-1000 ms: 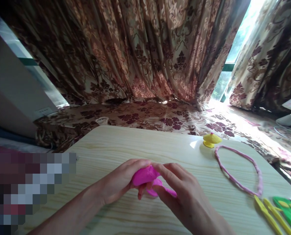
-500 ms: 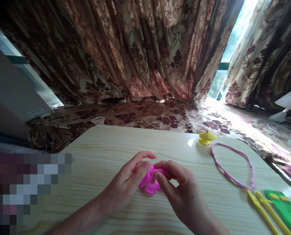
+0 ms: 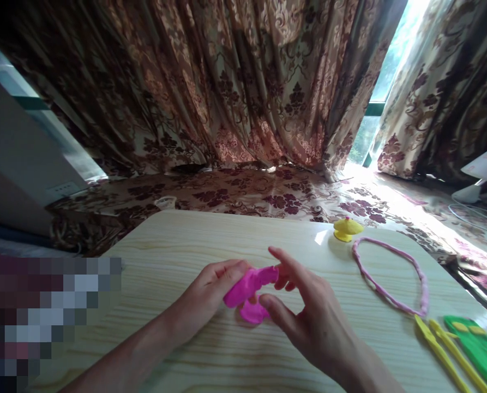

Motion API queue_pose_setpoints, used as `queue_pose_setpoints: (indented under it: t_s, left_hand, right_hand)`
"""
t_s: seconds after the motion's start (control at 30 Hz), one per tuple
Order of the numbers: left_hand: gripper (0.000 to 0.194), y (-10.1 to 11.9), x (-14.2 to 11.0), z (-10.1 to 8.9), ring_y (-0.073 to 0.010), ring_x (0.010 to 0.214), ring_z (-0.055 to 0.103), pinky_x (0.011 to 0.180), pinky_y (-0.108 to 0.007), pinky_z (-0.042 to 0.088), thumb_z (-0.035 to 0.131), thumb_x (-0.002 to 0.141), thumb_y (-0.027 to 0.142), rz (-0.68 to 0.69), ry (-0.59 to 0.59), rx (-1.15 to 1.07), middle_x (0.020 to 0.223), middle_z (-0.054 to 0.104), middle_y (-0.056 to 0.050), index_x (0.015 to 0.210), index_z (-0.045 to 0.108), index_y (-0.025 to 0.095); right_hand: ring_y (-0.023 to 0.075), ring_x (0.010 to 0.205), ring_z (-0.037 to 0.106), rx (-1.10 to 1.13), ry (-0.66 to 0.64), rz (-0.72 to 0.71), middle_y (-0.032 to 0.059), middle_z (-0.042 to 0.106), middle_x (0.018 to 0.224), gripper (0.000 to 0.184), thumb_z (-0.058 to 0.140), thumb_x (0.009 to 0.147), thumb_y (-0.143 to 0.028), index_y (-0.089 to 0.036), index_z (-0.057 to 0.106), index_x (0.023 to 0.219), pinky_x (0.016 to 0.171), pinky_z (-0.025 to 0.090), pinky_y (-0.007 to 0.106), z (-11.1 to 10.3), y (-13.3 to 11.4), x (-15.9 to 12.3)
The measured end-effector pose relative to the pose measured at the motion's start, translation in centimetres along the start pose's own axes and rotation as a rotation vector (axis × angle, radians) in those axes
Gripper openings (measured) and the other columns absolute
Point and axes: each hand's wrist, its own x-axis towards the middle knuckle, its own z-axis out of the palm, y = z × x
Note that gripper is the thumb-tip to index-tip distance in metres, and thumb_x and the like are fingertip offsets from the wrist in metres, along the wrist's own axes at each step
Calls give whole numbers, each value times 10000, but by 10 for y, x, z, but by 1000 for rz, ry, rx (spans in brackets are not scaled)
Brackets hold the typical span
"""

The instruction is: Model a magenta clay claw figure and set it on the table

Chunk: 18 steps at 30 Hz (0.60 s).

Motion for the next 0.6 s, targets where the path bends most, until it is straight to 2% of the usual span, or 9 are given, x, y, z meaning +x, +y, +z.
queue_pose_setpoints:
  t_s: [0.07,0.13,0.2,0.23,0.3,0.4,0.47,0.53,0.6]
  left_hand:
    - [537,0,0,0,-112,514,492,539,-246,401,306,883,500,-105,-114,-113,593,589,-44,711,629,108]
    - [613,0,0,1,-107,445,456,485,-246,377,261,875,541,-194,-203,-174,532,568,-48,649,623,101]
    - [642,0,-1,3,-105,429,444,465,-243,366,233,870,562,-209,-226,-174,513,555,-47,621,608,105]
    - [620,0,-1,4,-108,452,457,478,-241,374,247,871,556,-173,-191,-148,531,560,-44,642,610,109]
    - [501,1,-3,6,-124,568,518,553,-239,411,326,874,511,-40,-62,-43,654,605,-45,768,631,127]
    - [317,1,-4,7,-167,844,554,761,-270,434,526,819,409,225,159,246,943,629,-48,1037,602,192]
    - [369,2,-4,4,-191,940,524,867,-310,401,599,781,353,428,194,487,1017,614,-59,1115,575,199]
    - [349,2,-3,-1,-203,953,503,898,-339,379,598,787,299,605,167,703,1008,617,-70,1117,578,186]
    - [296,1,-1,-5,-210,948,493,883,-351,382,569,809,265,690,187,853,1000,620,-75,1093,590,182]
  right_hand:
    - [178,849,574,-64,-40,-171,50,595,994,543,605,806,-208,-294,403,1303,740,470,297,1,1,-1]
    - [165,801,582,-43,-88,-236,44,607,946,440,578,820,-175,-276,474,1236,692,473,271,2,0,-2]
    - [153,737,585,13,-94,-181,31,623,860,301,564,828,-173,-245,549,1120,657,469,255,5,-2,-2]
    - [151,718,583,46,-71,-116,26,628,825,226,566,830,-188,-230,577,1052,649,467,252,6,-3,-1]
    - [141,673,570,147,-17,64,18,623,756,123,566,834,-238,-206,602,947,615,462,240,9,-5,0]
    - [106,566,509,370,46,326,-11,562,620,160,565,834,-325,-179,611,881,522,431,207,12,-5,4]
    - [86,514,470,509,44,435,-28,522,556,203,583,817,-360,-161,617,829,495,417,196,12,-4,7]
    - [76,487,447,600,44,505,-33,505,528,235,610,791,-382,-148,622,777,484,412,195,12,-3,10]
    - [72,466,428,649,54,546,-35,495,514,258,635,762,-402,-145,627,746,460,394,195,11,-2,12]
